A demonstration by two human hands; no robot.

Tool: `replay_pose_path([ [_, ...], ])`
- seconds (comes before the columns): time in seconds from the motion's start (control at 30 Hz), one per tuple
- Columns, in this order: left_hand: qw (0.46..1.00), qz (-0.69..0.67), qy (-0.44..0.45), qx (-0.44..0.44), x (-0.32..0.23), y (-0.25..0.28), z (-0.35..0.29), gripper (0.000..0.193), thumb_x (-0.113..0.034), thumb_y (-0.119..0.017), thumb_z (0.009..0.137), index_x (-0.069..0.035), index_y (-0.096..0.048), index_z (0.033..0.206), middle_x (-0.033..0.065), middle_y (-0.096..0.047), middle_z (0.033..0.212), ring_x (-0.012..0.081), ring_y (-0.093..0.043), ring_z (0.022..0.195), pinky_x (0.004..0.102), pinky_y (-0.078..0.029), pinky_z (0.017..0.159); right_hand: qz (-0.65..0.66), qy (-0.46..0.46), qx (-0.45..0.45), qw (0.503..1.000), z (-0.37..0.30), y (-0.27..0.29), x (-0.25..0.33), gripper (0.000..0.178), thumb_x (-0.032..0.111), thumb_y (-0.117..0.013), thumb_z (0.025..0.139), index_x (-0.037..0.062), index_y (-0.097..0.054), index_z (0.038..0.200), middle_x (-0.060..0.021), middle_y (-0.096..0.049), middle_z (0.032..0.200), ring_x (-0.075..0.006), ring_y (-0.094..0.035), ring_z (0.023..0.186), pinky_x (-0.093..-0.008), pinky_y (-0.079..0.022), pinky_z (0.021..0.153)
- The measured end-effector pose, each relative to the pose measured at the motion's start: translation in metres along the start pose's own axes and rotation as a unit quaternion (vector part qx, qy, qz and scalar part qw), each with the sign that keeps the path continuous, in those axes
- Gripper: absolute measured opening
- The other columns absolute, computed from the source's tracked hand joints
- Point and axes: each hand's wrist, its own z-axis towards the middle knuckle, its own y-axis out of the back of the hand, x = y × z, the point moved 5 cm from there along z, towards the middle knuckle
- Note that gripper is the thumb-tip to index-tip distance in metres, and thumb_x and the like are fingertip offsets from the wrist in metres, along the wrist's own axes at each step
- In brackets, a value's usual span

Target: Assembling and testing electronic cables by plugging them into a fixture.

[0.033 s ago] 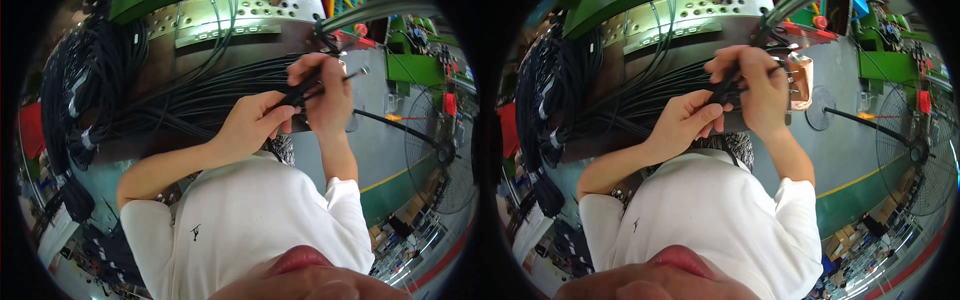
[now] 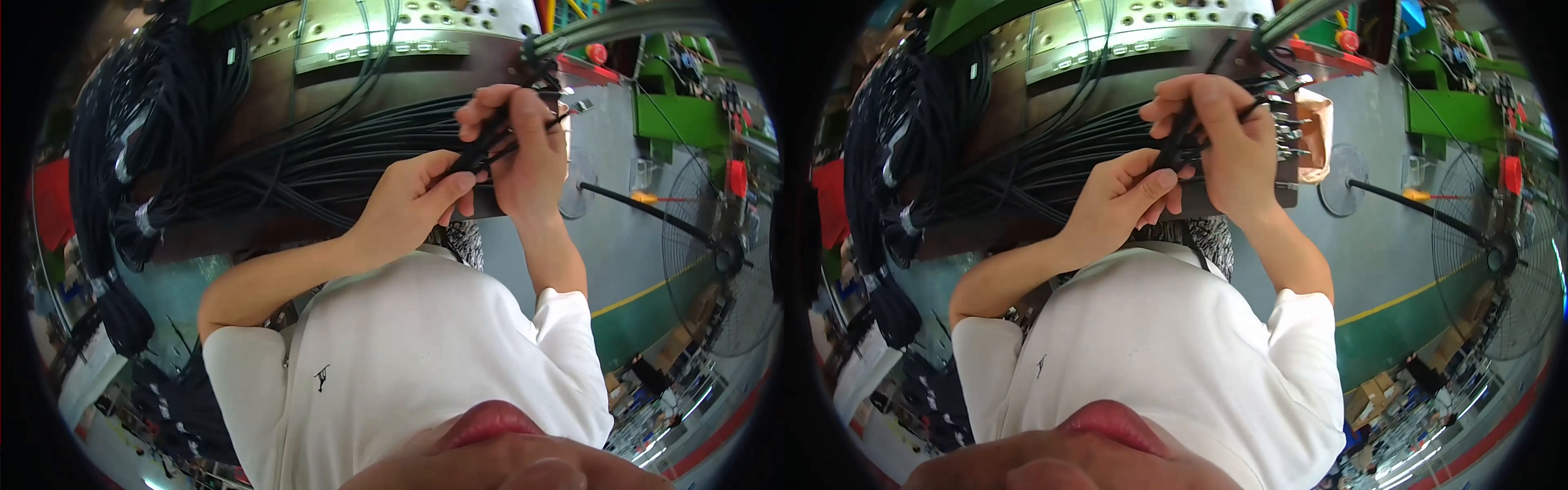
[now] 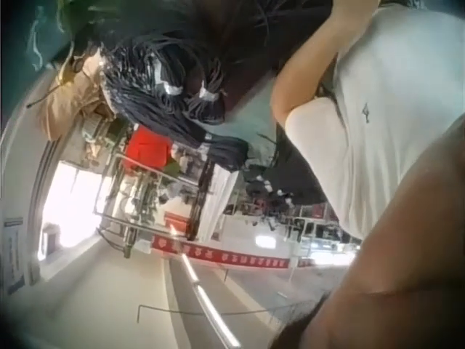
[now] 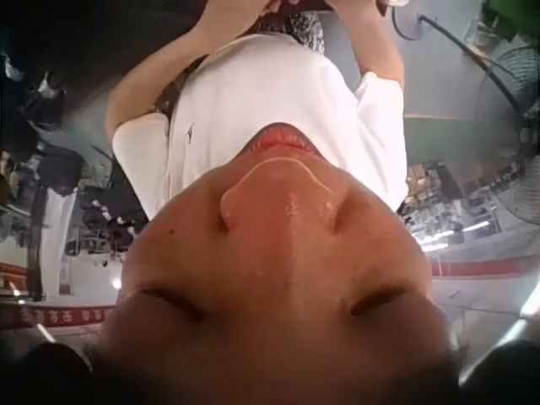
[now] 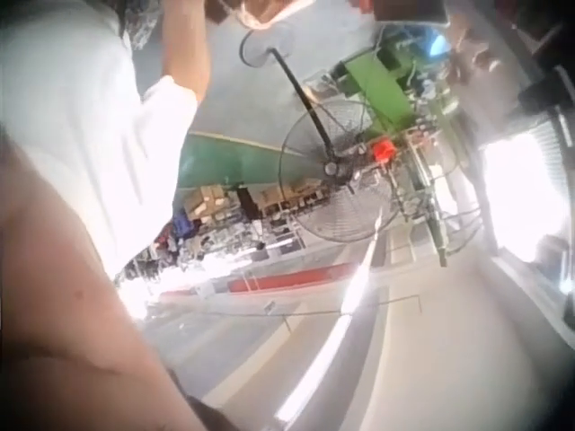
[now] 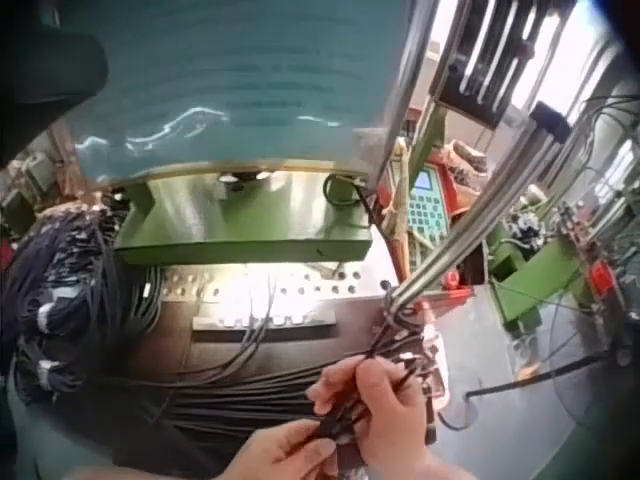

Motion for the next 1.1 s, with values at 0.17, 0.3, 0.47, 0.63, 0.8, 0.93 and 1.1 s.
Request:
replay_pose_path([
  [0.17,0.994,-0.099,-0.013,-0.040,0.009,0.023,-0.028,0.029,-0.030,-0.054,0.102,-0.003,-0.060,0.106,-0.0014,-0.053,0.066,0.0043,-0.045,0.054,0.0210,-0.035,0.048,-0.094,-0.066,0.186,0.976,0.001,-0.046,-0.030,0.046,0.035,-0.043,0.105,-0.0007,-0.056,0.131,-0.0081,-0.071,0.103,-0.0118,-0.064,0.092,-0.0250,-0.051,0.081],
  [0.3,0.983,-0.148,-0.053,-0.094,0.012,0.038,-0.037,0.035,-0.037,-0.050,0.103,-0.004,-0.061,0.105,-0.0016,-0.051,0.064,0.0035,-0.041,0.051,0.0200,-0.031,0.046,-0.286,0.171,0.203,0.921,0.049,-0.019,-0.010,0.051,0.039,-0.033,0.106,-0.0003,-0.062,0.124,-0.0136,-0.070,0.113,-0.0240,-0.067,0.096,-0.0342,-0.050,0.083],
  [0.47,0.979,-0.184,-0.008,-0.091,0.019,0.037,-0.034,0.032,-0.033,-0.048,0.104,-0.003,-0.060,0.105,0.0007,-0.049,0.062,0.0059,-0.038,0.050,0.0206,-0.031,0.045,-0.740,0.333,0.126,0.570,0.088,-0.023,-0.036,0.022,0.017,-0.068,0.085,0.0055,-0.064,0.103,-0.0118,-0.063,0.101,-0.0304,-0.058,0.102,-0.0418,-0.049,0.083],
  [0.63,0.976,-0.184,-0.002,-0.115,0.022,0.044,-0.036,0.030,-0.031,-0.049,0.104,-0.003,-0.061,0.104,0.0007,-0.049,0.061,0.0065,-0.039,0.049,0.0213,-0.032,0.045,-0.591,0.263,0.262,0.716,0.060,-0.013,-0.018,0.030,0.010,-0.074,0.077,0.0075,-0.061,0.104,-0.0096,-0.061,0.104,-0.0319,-0.056,0.100,-0.0414,-0.048,0.085],
  [0.8,0.981,-0.170,0.045,-0.084,0.027,0.037,-0.030,0.027,-0.027,-0.049,0.103,-0.002,-0.060,0.101,0.0015,-0.052,0.062,0.0076,-0.043,0.050,0.0218,-0.036,0.046,-0.641,0.438,0.145,0.614,0.027,-0.044,0.010,0.028,0.004,-0.073,0.073,0.0087,-0.062,0.099,-0.0081,-0.063,0.094,-0.0265,-0.061,0.086,-0.0362,-0.049,0.074],
  [0.93,0.999,0.010,0.000,-0.046,0.019,0.045,-0.041,0.027,-0.023,-0.047,0.104,0.000,-0.061,0.102,0.0046,-0.061,0.076,0.0086,-0.056,0.064,0.0228,-0.047,0.059,-0.614,0.345,0.142,0.696,0.041,-0.032,-0.014,0.020,-0.002,-0.073,0.076,0.0040,-0.063,0.093,-0.0073,-0.068,0.093,-0.0264,-0.066,0.085,-0.0337,-0.052,0.071],
  [1.1,0.980,-0.187,-0.059,-0.030,-0.012,0.059,-0.045,0.034,-0.026,-0.045,0.105,0.003,-0.062,0.105,0.0099,-0.065,0.079,0.0136,-0.062,0.067,0.0248,-0.052,0.060,-0.493,0.295,0.173,0.800,0.039,-0.053,-0.035,0.015,-0.003,-0.067,0.079,0.0050,-0.061,0.091,-0.0063,-0.066,0.092,-0.0281,-0.066,0.080,-0.0355,-0.053,0.069],
])
